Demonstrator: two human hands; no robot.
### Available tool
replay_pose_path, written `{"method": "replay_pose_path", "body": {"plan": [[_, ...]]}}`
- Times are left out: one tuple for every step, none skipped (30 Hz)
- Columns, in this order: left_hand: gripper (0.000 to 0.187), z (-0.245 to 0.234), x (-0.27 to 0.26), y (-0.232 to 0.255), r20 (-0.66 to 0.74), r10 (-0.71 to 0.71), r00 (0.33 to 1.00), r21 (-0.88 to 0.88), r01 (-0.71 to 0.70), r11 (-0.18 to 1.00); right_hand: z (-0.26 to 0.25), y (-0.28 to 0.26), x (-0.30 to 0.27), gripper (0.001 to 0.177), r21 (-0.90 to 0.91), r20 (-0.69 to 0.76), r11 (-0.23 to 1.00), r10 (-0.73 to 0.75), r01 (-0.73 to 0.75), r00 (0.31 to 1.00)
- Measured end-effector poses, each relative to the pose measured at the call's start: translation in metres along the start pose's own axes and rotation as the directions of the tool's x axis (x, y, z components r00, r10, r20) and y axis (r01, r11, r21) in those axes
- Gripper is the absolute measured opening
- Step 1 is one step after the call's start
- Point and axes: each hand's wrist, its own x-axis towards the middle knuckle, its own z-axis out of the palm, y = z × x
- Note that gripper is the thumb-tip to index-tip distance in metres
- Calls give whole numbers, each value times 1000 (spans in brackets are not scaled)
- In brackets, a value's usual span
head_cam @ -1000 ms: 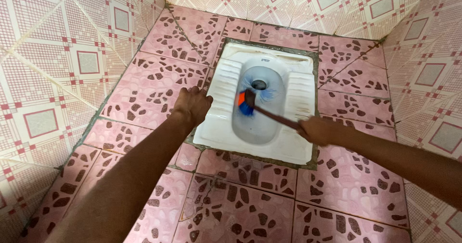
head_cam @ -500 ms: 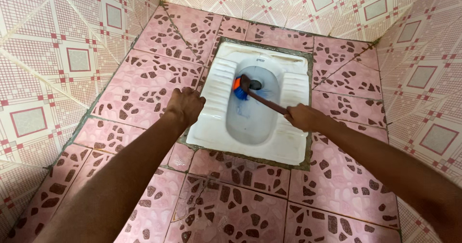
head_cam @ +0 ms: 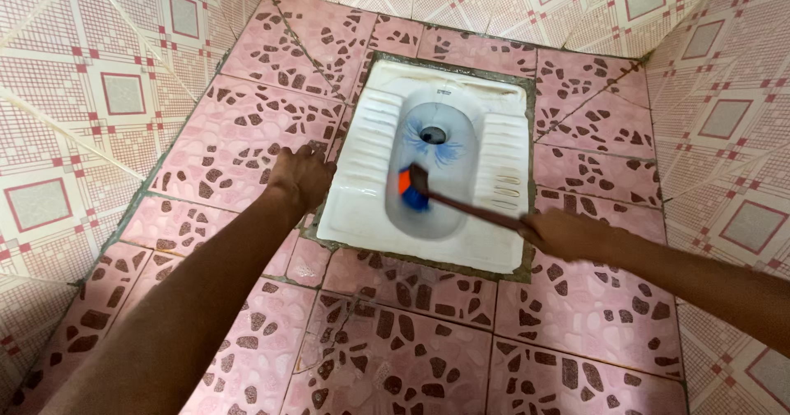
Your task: The person scrubs the inside of a squat toilet with a long-handled brush. They repeatedly scrub the bowl and the footrest areas, occasionally dipping the brush into a nearby bucket of water.
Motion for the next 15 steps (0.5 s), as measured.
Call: {"method": "replay_pose_path", "body": {"plan": [[41,-2,-1,0,-9,1,1000,17,-1,1000,-5,-1,25,40,-61,-40,998,-12,9,999],[41,-5,-3,0,-18,3,1000,33,-2,999,-10,-2,50,37,3,-35,1000,22,-22,999],[41,-7,-5,0,-25,1,1000,39,0,999,-16,-3,75,34,63,-25,997,53,-51,998],[40,-8,-6,0,-31,-1,1000,44,3,999,-21,-6,95,36,-13,-121,1000,-3,1,993],[40,-8,-9,1,-35,1,999,48,0,999,-20,-11,110,38,-90,-206,995,-63,45,977],[41,-7,-12,-2,-17,-7,1000,49,8,999,-17,-16,117,37,-111,-242,991,-97,72,965],[43,-7,-13,-3,-4,-6,1000,47,7,999,-12,-16,112,37,-133,-276,987,-121,87,954],[45,-8,-13,-3,9,-5,1000,46,5,999,-9,-18,103,37,-154,-308,983,-145,101,940],[44,-9,-11,-3,-14,-5,1000,37,5,999,-7,-18,87,38,-140,-207,988,-101,73,973],[42,-11,-10,-4,-36,-5,999,28,6,1000,-5,-14,62,38,-127,-102,991,-56,42,993],[41,-10,-10,-4,-53,-9,999,17,10,1000,-4,-12,37,39,-169,-61,983,-78,67,995],[41,-10,-9,-5,-47,-9,999,17,10,1000,-5,-8,10,41,-209,-19,974,-99,93,995],[40,-10,-7,-5,-39,-8,999,19,9,1000,-6,-5,-13,39,-189,27,979,-70,74,997],[40,-11,-6,-5,-32,-7,999,20,8,1000,-9,-2,-30,38,-169,73,984,-42,54,996],[40,-10,-5,-4,-35,-6,999,24,7,1000,-13,0,-38,39,-173,60,983,-57,66,997]]}}
